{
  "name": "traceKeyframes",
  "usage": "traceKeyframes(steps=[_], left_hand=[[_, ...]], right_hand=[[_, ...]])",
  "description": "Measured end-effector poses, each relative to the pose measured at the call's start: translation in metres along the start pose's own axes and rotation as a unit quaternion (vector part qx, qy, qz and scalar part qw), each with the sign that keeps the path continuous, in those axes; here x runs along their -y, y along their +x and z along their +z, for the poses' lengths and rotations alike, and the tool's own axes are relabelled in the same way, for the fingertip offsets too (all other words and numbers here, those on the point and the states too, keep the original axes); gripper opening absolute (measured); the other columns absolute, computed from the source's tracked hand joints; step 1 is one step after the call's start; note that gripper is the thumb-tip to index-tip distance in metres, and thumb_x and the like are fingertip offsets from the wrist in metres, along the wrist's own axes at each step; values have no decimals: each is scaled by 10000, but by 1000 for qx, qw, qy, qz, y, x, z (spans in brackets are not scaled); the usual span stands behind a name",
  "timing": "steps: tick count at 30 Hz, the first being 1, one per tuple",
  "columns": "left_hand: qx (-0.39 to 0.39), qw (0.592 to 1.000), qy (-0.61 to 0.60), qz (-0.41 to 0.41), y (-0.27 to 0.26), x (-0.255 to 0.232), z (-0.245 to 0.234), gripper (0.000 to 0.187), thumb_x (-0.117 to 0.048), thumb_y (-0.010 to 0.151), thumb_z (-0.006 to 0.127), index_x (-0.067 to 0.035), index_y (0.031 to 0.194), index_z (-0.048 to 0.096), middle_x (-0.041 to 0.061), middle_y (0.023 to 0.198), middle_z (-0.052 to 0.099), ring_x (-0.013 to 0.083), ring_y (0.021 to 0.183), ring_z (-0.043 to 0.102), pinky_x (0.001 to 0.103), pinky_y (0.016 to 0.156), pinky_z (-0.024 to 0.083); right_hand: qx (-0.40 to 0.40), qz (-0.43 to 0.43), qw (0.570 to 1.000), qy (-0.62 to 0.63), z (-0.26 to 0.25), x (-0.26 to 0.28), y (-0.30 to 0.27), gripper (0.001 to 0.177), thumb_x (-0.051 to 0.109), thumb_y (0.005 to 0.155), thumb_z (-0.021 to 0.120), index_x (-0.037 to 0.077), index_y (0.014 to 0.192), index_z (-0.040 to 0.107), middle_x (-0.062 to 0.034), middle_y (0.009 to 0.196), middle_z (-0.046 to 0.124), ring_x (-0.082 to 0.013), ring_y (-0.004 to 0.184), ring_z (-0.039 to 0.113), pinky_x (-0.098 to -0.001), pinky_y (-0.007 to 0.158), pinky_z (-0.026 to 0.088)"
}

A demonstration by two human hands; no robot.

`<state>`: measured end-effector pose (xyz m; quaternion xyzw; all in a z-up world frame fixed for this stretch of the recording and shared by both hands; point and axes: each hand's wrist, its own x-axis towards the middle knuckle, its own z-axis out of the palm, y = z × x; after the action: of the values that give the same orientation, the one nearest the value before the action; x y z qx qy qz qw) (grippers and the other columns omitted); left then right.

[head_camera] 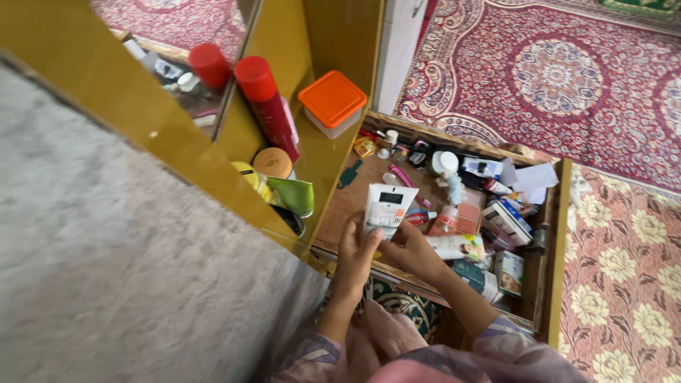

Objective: The person opens a cluttered dresser drawer and systematically moves various toiletries and personal care items from inside the drawer to the top surface of the dresser. They handle items one by one, including bottles, tubes, boxes, and small containers, placing them on the dresser top.

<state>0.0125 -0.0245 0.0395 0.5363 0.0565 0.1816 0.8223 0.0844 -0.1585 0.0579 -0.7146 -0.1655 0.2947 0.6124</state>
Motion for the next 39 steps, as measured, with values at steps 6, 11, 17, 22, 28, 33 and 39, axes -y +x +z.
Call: traceKeyframes(steps=[6, 11, 17, 22, 28, 33, 39], left_hand=[[-107, 991, 50, -57, -5, 16, -39, 746, -214, 933, 693, -23, 1547, 315, 178, 1600, 350, 295, 1517, 315, 402, 1208, 291], [-132, 986, 55, -85, -19, 22, -55, 696, -212, 935, 680, -38, 1526, 355, 171, 1612, 360, 327, 1522, 318, 428, 1217, 279], [-137, 988, 66, -34, -20, 35, -70, 636, -196, 947, 689, -11, 1490, 413, 194, 1570, 421, 348, 1496, 374, 439, 1227, 283], [-141, 988, 60, -35, -19, 26, -66, 616, -176, 952, 670, 8, 1480, 413, 202, 1559, 428, 340, 1494, 376, 431, 1226, 278], [-139, 988, 60, -34, -17, 12, -60, 595, -158, 963, 646, 21, 1478, 408, 215, 1555, 435, 339, 1494, 384, 419, 1233, 279], [-148, 982, 78, -83, -16, 7, -60, 585, -175, 958, 644, 7, 1467, 418, 207, 1549, 437, 337, 1490, 377, 419, 1220, 290], [-137, 986, 68, -61, -12, 13, -61, 574, -166, 959, 648, 25, 1455, 430, 223, 1543, 452, 344, 1484, 398, 435, 1235, 287]], right_hand=[[-70, -139, 988, 23, 33, 0, 68, 449, 127, 920, 734, 35, 1315, 541, -96, 1227, 706, -187, 1160, 679, -353, 997, 543], [-57, -220, 973, -47, 59, 7, 120, 406, 98, 937, 719, 20, 1300, 555, -118, 1232, 711, -205, 1181, 693, -355, 1008, 573], [-25, -227, 970, -81, 76, 12, 147, 517, 75, 910, 699, 25, 1376, 483, -118, 1213, 703, -186, 1145, 694, -337, 979, 563], [-6, -212, 972, -97, 81, 6, 155, 478, 82, 928, 694, 36, 1370, 519, -125, 1145, 724, -204, 1045, 713, -349, 932, 584], [-31, -178, 974, -137, 86, 8, 150, 483, 92, 918, 700, 85, 1366, 519, -126, 1162, 741, -234, 1096, 744, -357, 928, 585], [-14, -174, 978, -117, 88, 22, 143, 507, 61, 899, 683, 79, 1373, 504, -147, 1239, 703, -270, 1122, 732, -367, 940, 588], [-20, -194, 972, -127, 90, 24, 140, 507, 42, 891, 692, 63, 1363, 507, -174, 1284, 635, -302, 1129, 714, -370, 930, 595]])
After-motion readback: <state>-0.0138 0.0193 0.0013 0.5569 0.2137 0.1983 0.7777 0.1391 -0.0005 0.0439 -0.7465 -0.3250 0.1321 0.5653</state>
